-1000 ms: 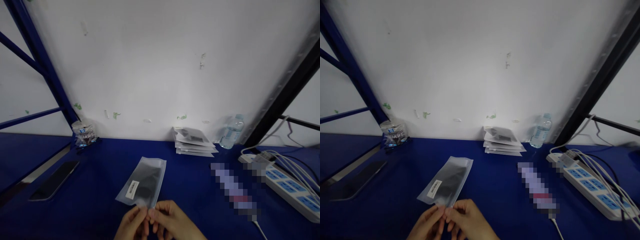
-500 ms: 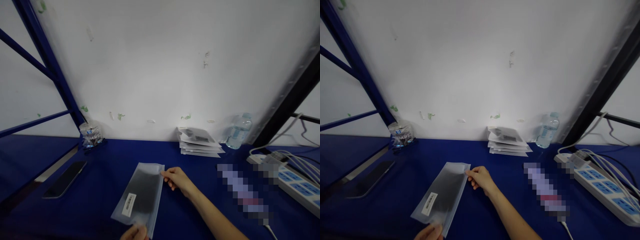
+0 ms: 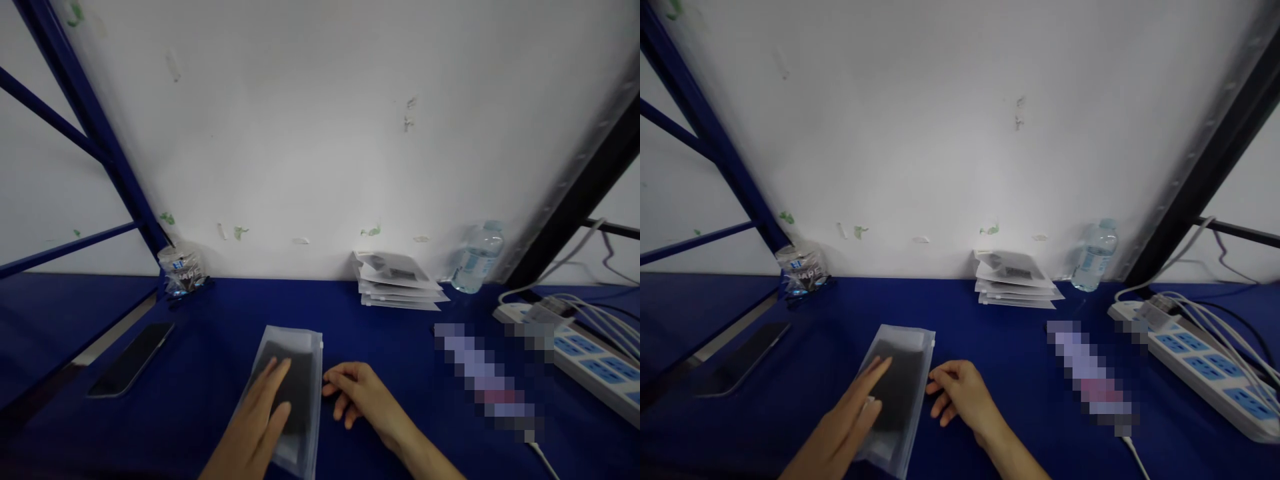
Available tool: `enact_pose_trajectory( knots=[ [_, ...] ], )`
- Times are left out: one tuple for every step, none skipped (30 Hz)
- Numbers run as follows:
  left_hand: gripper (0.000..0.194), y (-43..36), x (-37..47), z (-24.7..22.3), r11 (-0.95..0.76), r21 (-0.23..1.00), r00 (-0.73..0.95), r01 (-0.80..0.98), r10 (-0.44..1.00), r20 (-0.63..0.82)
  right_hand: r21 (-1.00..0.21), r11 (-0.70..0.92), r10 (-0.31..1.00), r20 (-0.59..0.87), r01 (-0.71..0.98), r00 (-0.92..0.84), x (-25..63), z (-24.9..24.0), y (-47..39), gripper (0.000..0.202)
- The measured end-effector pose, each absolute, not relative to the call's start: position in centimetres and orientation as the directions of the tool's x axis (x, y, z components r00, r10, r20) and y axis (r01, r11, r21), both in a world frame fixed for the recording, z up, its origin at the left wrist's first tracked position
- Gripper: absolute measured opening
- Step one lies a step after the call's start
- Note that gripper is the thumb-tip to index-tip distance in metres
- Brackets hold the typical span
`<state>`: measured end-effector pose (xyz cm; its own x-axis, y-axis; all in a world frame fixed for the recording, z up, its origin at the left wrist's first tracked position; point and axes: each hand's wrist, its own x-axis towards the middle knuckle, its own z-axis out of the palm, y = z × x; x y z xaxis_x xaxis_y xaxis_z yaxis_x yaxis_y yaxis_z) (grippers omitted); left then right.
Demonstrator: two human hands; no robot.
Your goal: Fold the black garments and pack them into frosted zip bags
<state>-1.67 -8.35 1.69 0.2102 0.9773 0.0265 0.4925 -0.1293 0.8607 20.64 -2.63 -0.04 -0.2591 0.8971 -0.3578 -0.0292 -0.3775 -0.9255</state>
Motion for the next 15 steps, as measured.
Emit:
enact_pose_trajectory(
  knots=[
    [0.044,-7.3,-1.2,1.0,-0.241,0.76,0.258,0.604,0.961,0.099,-0.92,-0.387,0.896,-0.357,-0.068,-0.266,20.5,0.1,-2.9,0.024],
    [0.048,-6.4,-0.9,0.1,-0.327,0.629,0.294,0.706,0.942,0.159,-0.911,-0.398,0.891,-0.358,-0.104,-0.278,20.3,0.2,-3.1,0.025],
    [0.051,-5.7,-0.6,-0.9,-0.38,0.492,0.317,0.783,0.925,0.21,-0.902,-0.41,0.885,-0.358,-0.133,-0.298,20.2,0.3,-3.2,0.025],
    [0.053,-5.1,-0.4,-1.9,-0.403,0.374,0.326,0.835,0.911,0.253,-0.896,-0.416,0.88,-0.353,-0.155,-0.317,20.0,0.3,-3.2,0.025],
    [0.056,-4.8,-0.3,-2.8,-0.414,0.276,0.336,0.868,0.897,0.289,-0.898,-0.407,0.882,-0.34,-0.166,-0.327,19.8,0.4,-3.1,0.026],
    [0.059,-4.6,-0.3,-3.6,-0.417,0.2,0.343,0.887,0.883,0.32,-0.909,-0.384,0.892,-0.32,-0.161,-0.32,19.6,0.4,-2.9,0.029],
    [0.061,-4.6,-0.4,-4.3,-0.415,0.145,0.348,0.898,0.872,0.344,-0.925,-0.354,0.904,-0.301,-0.138,-0.302,19.3,0.4,-2.6,0.032],
    [0.063,-4.7,-0.4,-4.7,-0.412,0.108,0.351,0.905,0.865,0.359,-0.94,-0.327,0.913,-0.288,-0.098,-0.288,18.9,0.4,-2.2,0.036],
    [0.063,-4.8,-0.4,-4.9,-0.408,0.084,0.351,0.909,0.859,0.373,-0.949,-0.312,0.915,-0.288,-0.041,-0.283,18.6,0.4,-1.9,0.039],
    [0.063,-5.0,-0.4,-5.0,-0.401,0.068,0.348,0.913,0.857,0.38,-0.95,-0.31,0.906,-0.304,0.028,-0.293,18.1,0.4,-1.6,0.037],
    [0.063,-5.1,-0.4,-5.0,-0.392,0.056,0.343,0.918,0.857,0.384,-0.944,-0.315,0.888,-0.33,0.101,-0.319,17.7,0.4,-1.4,0.034],
    [0.062,-5.1,-0.3,-4.9,-0.379,0.046,0.335,0.924,0.861,0.383,-0.933,-0.318,0.867,-0.358,0.166,-0.348,17.3,0.5,-1.3,0.031],
    [0.061,-5.1,-0.2,-4.8,-0.363,0.037,0.324,0.931,0.868,0.377,-0.925,-0.313,0.85,-0.374,0.215,-0.372,17.0,0.6,-1.3,0.03],
    [0.059,-5.1,-0.2,-4.7,-0.344,0.03,0.31,0.939,0.878,0.365,-0.92,-0.302,0.842,-0.38,0.249,-0.383,16.9,0.7,-1.4,0.031],
    [0.057,-5.0,-0.2,-4.6,-0.323,0.026,0.295,0.946,0.892,0.343,-0.918,-0.289,0.845,-0.378,0.271,-0.379,17.0,0.8,-1.6,0.032]
  ],
)
